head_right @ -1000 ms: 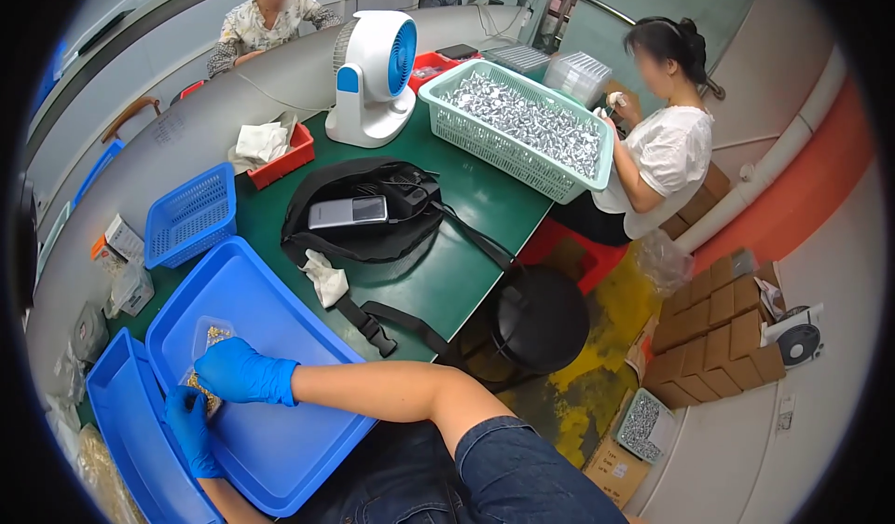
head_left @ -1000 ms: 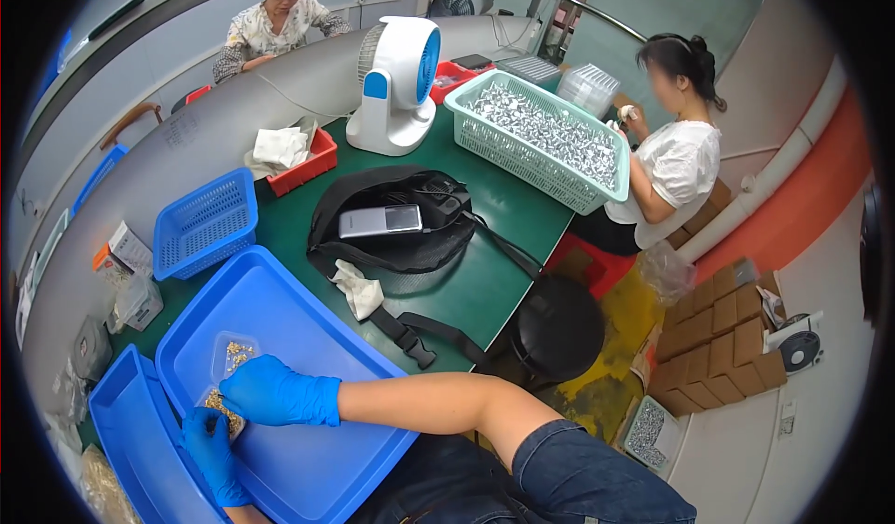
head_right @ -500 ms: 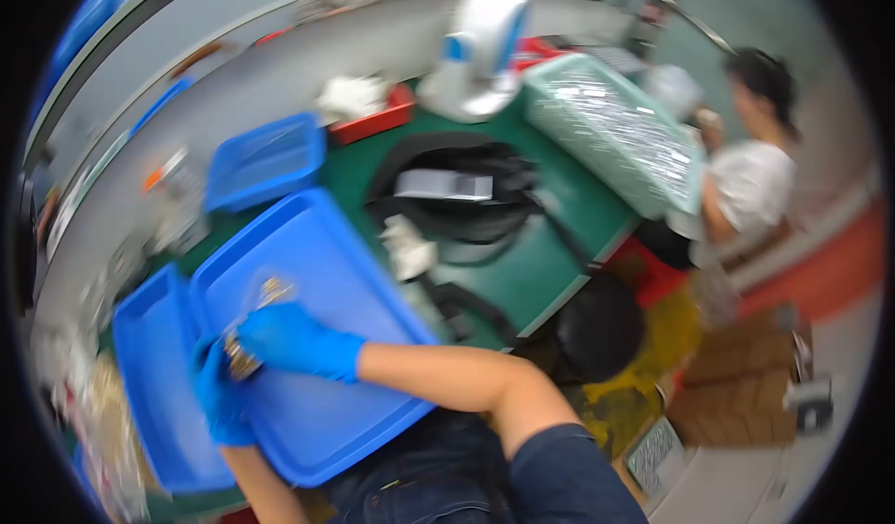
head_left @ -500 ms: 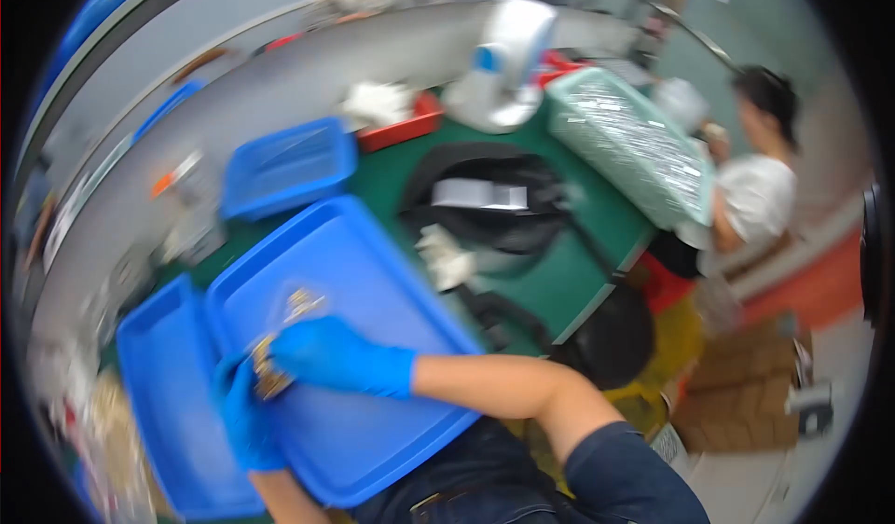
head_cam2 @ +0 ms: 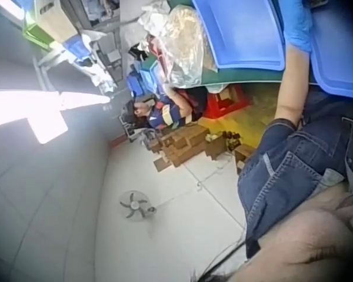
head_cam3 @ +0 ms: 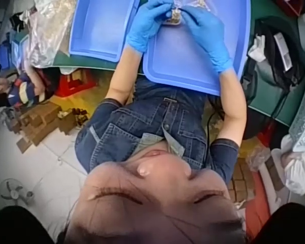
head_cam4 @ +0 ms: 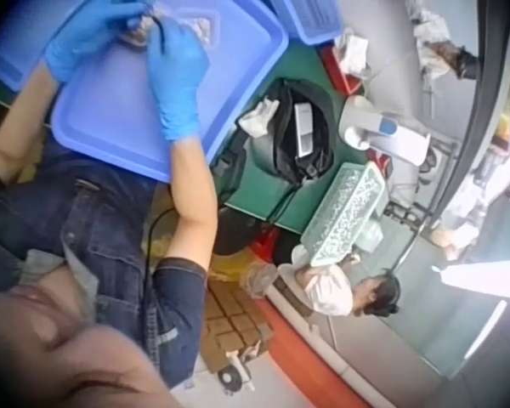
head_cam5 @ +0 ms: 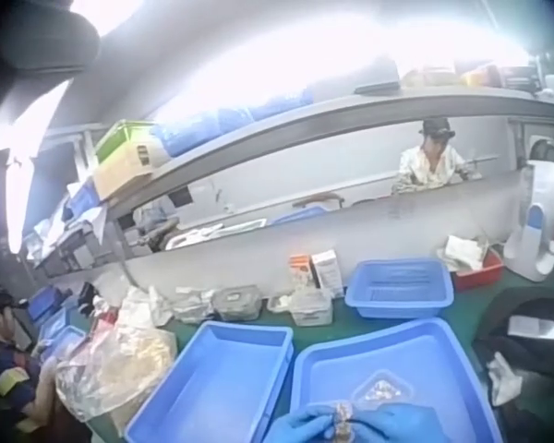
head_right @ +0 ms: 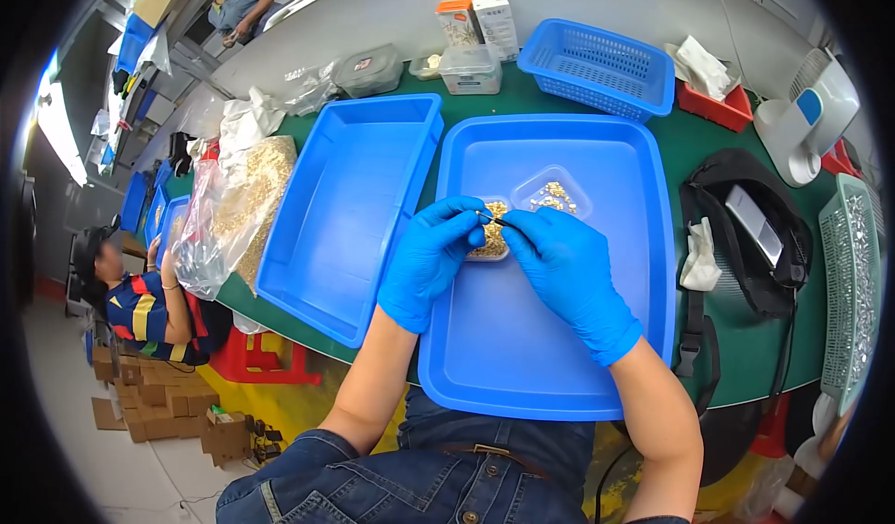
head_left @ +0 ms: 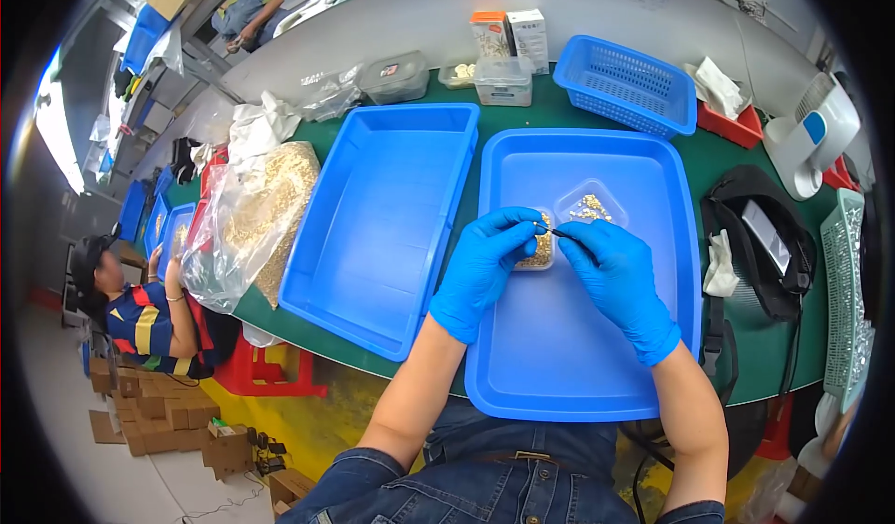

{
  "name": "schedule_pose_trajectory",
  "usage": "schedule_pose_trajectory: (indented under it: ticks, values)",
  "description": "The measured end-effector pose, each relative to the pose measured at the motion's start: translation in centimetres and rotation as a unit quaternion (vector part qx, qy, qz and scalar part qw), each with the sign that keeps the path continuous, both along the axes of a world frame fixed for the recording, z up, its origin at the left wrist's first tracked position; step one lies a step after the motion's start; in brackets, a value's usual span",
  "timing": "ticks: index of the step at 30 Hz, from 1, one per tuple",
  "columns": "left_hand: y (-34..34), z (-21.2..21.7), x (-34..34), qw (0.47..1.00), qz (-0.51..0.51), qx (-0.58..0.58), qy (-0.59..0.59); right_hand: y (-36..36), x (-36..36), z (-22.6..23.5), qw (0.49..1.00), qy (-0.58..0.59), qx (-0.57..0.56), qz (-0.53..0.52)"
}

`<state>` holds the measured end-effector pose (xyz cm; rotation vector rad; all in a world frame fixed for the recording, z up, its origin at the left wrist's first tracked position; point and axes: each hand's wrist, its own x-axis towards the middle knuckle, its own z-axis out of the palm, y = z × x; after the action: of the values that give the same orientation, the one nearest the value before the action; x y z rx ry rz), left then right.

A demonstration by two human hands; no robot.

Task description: Packaging small electronic or hardware components into plastic bags manually.

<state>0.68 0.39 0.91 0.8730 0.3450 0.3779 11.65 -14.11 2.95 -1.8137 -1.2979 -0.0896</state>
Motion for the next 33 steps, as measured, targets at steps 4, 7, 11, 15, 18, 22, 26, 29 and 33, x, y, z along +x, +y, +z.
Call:
schedule_pose_trajectory:
  ticks: [4, 7, 11, 15, 18, 22, 26, 29, 33]
  values:
    - [-0.1, -0.1, 0.5, 1.0, -0.012, 0.012, -0.004, -0.4, 0.3, 0.4, 1.0, -0.009, -0.014, -0.003]
    - [-0.1, 0.1, 0.7, 0.999, -0.005, 0.047, 0.015, -0.4, 0.3, 1.0, 1.0, -0.007, -0.022, -0.002]
    - [0.4, 1.1, -0.9, 0.972, 0.043, 0.211, 0.095, 0.9, -0.4, 0.8, 0.998, -0.056, -0.028, 0.004]
    - [-0.6, -0.5, 0.4, 0.99, 0.004, 0.138, 0.023, -0.4, -0.4, 0.9, 0.999, -0.024, -0.028, -0.014]
    - [-0.9, -0.7, 0.8, 0.993, 0.017, 0.117, -0.019, -0.3, -1.1, 0.3, 0.999, 0.037, -0.001, -0.002]
    - [-0.7, -1.0, 0.2, 0.993, 0.026, 0.103, -0.055, 0.3, -1.1, -0.7, 0.992, 0.128, -0.007, -0.008]
    - [-1.1, 0.0, 0.2, 0.992, 0.021, 0.098, -0.082, -0.2, -0.3, -0.7, 0.978, 0.196, -0.07, -0.012]
    - [-1.3, 0.6, 0.2, 0.993, 0.038, 0.092, -0.069, 0.0, 0.0, -1.3, 0.979, 0.196, -0.051, -0.032]
    - [-1.0, -0.1, 0.5, 0.982, 0.054, 0.175, -0.055, 0.3, -0.5, -1.5, 0.995, 0.097, -0.014, -0.036]
